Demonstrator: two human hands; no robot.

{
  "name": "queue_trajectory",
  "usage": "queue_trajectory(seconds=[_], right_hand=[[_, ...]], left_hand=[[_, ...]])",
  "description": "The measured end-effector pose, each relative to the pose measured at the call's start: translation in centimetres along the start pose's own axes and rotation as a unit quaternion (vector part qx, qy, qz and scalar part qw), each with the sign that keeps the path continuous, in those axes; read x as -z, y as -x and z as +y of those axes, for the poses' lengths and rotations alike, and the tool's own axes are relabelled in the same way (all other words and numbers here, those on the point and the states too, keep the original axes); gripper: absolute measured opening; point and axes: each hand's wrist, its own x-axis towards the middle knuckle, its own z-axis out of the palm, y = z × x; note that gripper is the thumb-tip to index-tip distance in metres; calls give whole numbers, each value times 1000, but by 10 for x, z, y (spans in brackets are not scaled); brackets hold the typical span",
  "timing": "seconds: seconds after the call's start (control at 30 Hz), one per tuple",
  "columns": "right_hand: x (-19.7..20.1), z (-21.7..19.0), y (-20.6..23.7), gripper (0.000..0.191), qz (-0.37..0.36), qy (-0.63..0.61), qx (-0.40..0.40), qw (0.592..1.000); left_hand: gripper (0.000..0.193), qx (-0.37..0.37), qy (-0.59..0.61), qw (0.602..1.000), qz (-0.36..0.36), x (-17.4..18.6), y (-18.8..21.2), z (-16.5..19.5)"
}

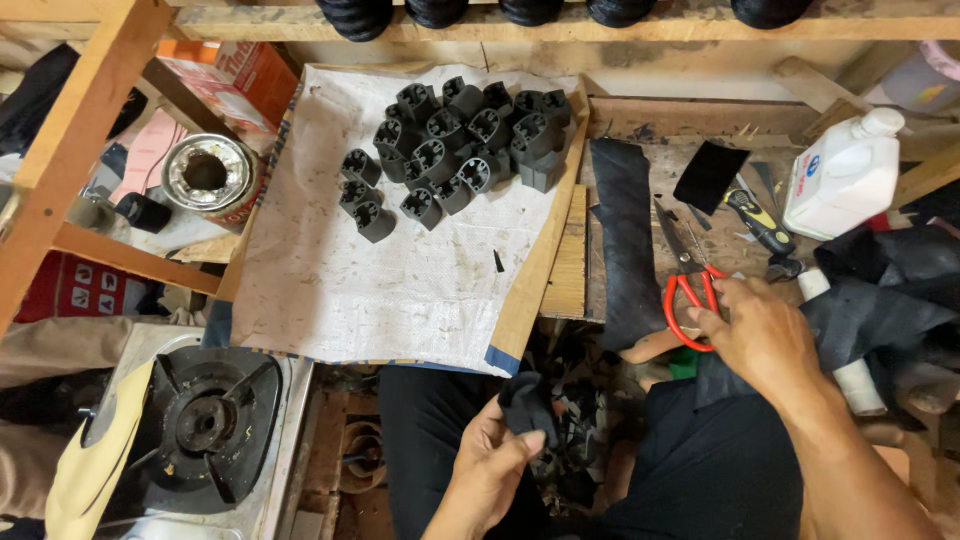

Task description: The person wraps black fabric around small grey shoe parts using red-handled scissors to trim the fabric. The person handles several shoe parts one at a time, wraps them, and trims the excess fabric.

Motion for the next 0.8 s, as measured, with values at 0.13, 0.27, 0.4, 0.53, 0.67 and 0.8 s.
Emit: queue_trajectory(seconds=[0.13,0.27,0.4,0.53,0.67,0.8], right_hand=[[-7,15,-9,47,-60,-85,-59,993],[-16,30,-15,55,-65,-152,-92,982],[-23,42,-4,40,-121,-379,-203,895],[-29,37,55,56,-48,-648,-265,712],[-46,7,121,51,-256,-702,-185,639],[-56,-20,146,50,-389,-468,-253,752]], left_hand=[[60,-77,-113,991,-10,-9,4,5],[68,-44,-207,976,45,-27,5,19],[72,-52,-242,966,78,-37,10,29],[70,-175,-354,918,44,-36,9,37],[66,-167,-410,893,85,-40,2,41],[68,-138,-462,869,110,-47,-11,49]])
